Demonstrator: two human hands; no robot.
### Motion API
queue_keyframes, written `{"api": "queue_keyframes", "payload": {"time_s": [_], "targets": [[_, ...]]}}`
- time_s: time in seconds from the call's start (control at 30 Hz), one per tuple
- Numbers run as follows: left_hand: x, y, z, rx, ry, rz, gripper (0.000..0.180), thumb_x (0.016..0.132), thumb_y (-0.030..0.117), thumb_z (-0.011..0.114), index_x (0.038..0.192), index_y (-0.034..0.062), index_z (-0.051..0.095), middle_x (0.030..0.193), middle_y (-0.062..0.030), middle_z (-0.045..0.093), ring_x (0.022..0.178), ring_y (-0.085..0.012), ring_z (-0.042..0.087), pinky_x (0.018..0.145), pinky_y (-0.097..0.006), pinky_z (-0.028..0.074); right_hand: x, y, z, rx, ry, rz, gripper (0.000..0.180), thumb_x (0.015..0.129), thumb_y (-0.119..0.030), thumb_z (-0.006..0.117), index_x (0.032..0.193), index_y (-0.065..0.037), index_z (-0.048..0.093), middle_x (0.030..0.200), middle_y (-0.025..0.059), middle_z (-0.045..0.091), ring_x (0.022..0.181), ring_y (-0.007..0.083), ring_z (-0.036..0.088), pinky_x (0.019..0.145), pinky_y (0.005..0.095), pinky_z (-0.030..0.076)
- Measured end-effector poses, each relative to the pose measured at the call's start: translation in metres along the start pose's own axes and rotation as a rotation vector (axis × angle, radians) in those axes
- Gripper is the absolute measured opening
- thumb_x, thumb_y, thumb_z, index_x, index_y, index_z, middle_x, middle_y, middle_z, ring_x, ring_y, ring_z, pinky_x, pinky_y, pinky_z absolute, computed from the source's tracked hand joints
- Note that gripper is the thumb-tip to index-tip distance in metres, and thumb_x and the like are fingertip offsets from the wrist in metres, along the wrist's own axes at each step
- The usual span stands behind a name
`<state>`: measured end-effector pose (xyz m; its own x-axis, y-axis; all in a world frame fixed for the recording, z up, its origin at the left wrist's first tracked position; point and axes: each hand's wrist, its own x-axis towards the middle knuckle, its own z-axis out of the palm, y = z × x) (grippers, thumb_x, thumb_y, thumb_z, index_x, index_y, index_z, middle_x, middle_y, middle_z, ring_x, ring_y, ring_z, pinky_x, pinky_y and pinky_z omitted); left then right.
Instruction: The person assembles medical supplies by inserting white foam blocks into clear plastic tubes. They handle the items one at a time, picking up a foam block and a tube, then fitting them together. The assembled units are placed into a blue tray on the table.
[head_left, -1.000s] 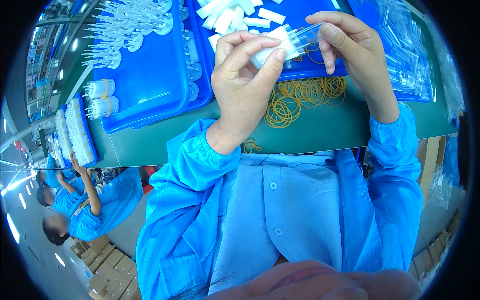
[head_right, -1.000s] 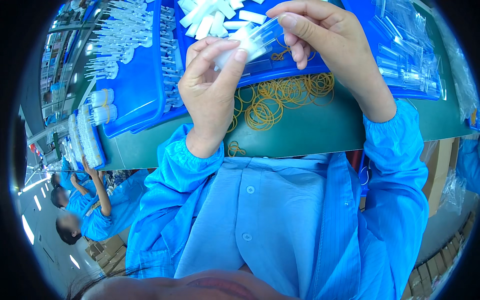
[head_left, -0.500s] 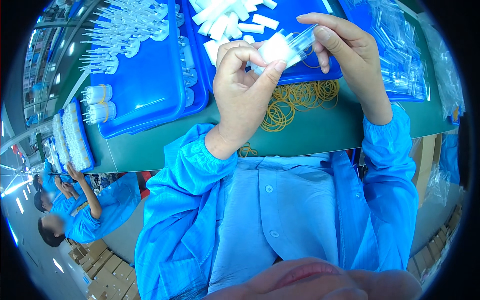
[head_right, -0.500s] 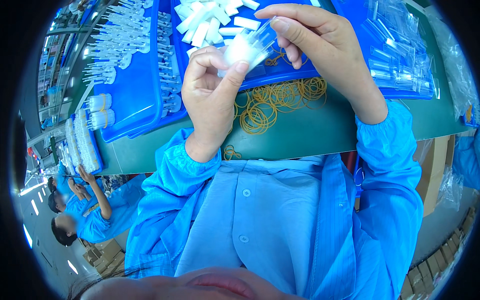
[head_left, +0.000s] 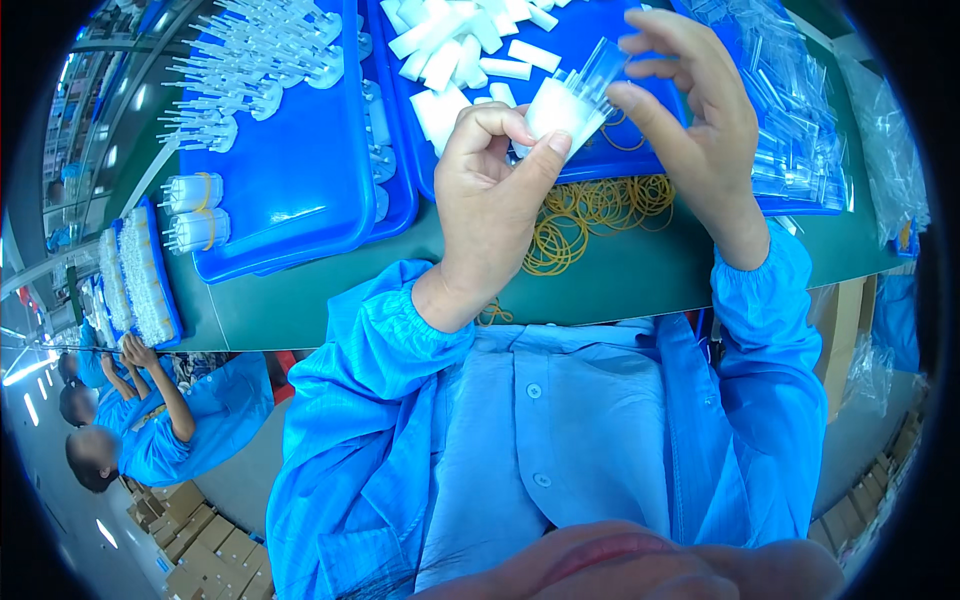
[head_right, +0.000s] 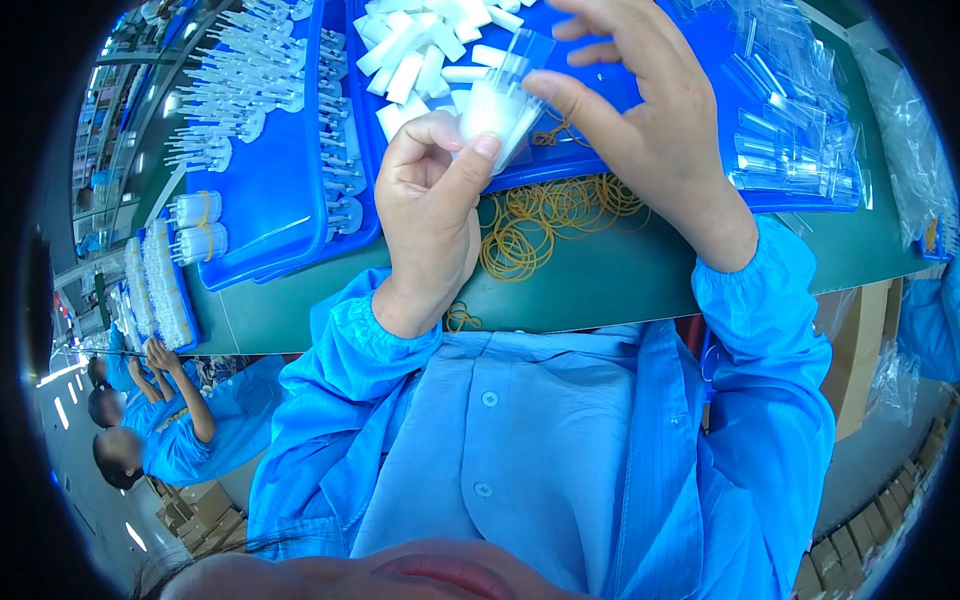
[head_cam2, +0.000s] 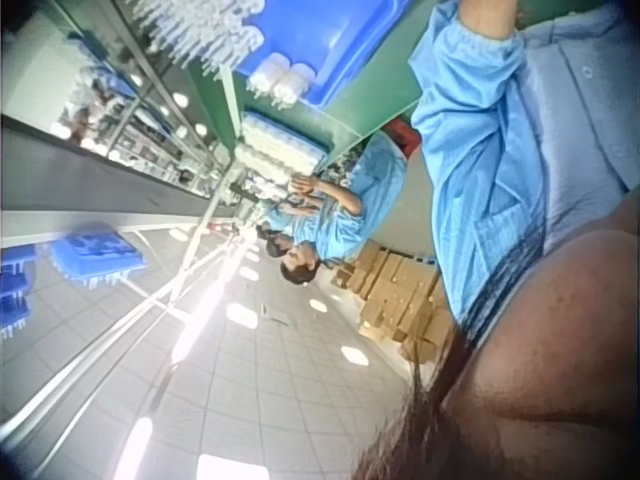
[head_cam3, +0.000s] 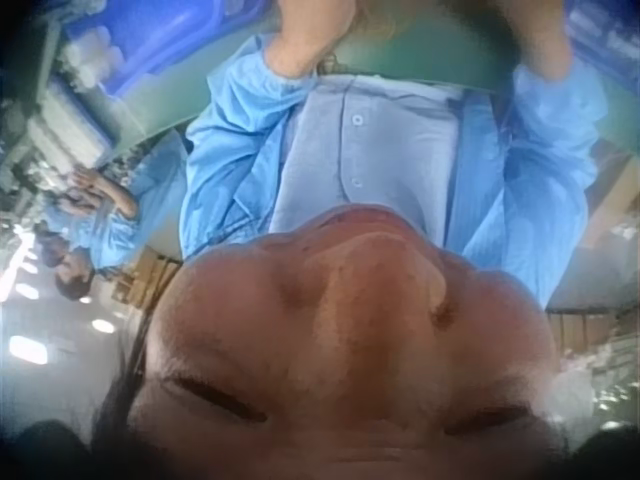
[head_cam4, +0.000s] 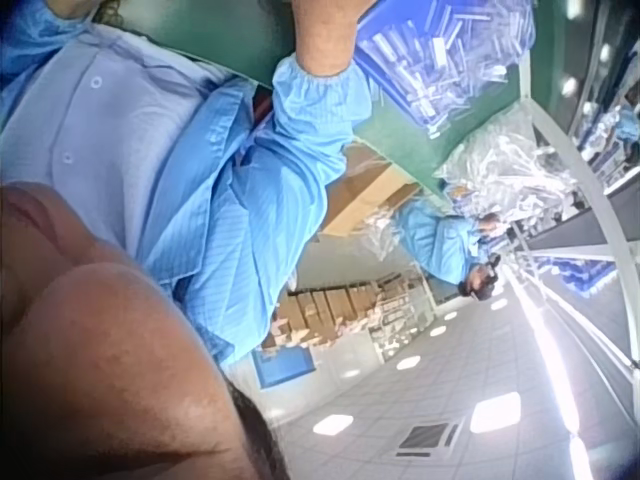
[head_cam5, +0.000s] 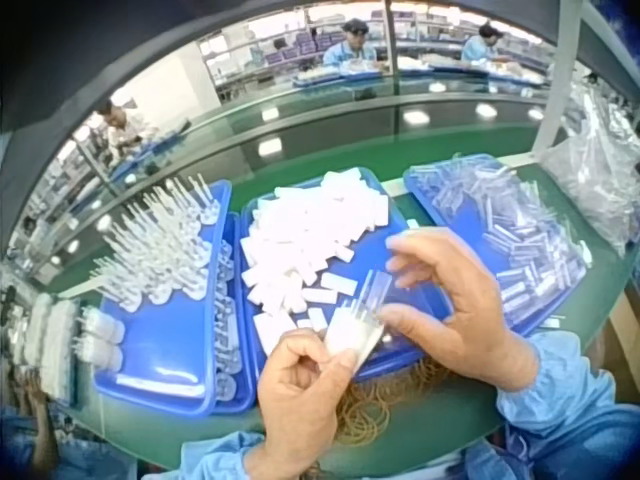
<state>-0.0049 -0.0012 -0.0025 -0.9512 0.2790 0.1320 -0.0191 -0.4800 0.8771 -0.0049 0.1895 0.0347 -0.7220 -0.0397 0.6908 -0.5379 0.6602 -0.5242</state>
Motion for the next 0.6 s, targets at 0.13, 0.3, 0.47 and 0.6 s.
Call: {"api": "queue_keyframes", "payload": {"time_s": [0.13,0.3,0.47,0.6], "targets": [[-0.001,0.001,0.0,-0.028,-0.005,-0.008,0.019,0.087,-0.005,0.067,0.093,0.0049,0.051,0.102,-0.0044,0.05,0.101,-0.0123,0.054,0.088,-0.026,0.046,0.006,-0.013,-0.006,-0.176,-0.043,-0.18,0.028,0.082,-0.006,0.071,0.107,0.003,0.063,0.096,0.0143,0.061,0.085,0.0203,0.061,0.072,0.0282,0.049],[-0.002,0.004,-0.002,-0.043,-0.035,-0.017,0.021,0.088,-0.003,0.068,0.094,0.0049,0.049,0.102,-0.0044,0.05,0.1,-0.0108,0.054,0.085,-0.025,0.047,0.0,0.002,-0.008,0.707,-0.105,0.342,0.026,0.086,-0.002,0.068,0.111,0.003,0.061,0.096,0.0076,0.06,0.085,0.0133,0.059,0.072,0.0248,0.048],[0.0,0.0,-0.002,0.021,-0.059,0.12,0.023,0.087,-0.005,0.067,0.096,0.0045,0.048,0.105,-0.006,0.05,0.101,-0.0123,0.056,0.082,-0.024,0.05,-0.002,0.003,-0.013,0.841,-0.082,0.636,0.028,0.087,-0.002,0.069,0.113,0.001,0.059,0.093,0.0042,0.061,0.082,0.0084,0.059,0.071,0.0192,0.048],[0.002,0.003,0.0,0.006,-0.062,0.124,0.025,0.087,-0.007,0.066,0.098,0.0035,0.047,0.108,-0.008,0.051,0.103,-0.0146,0.057,0.082,-0.024,0.052,-0.007,0.003,-0.007,0.756,-0.034,0.508,0.023,0.086,-0.002,0.07,0.107,0.0,0.06,0.095,0.006,0.064,0.082,0.0066,0.059,0.071,0.0168,0.047]]}}
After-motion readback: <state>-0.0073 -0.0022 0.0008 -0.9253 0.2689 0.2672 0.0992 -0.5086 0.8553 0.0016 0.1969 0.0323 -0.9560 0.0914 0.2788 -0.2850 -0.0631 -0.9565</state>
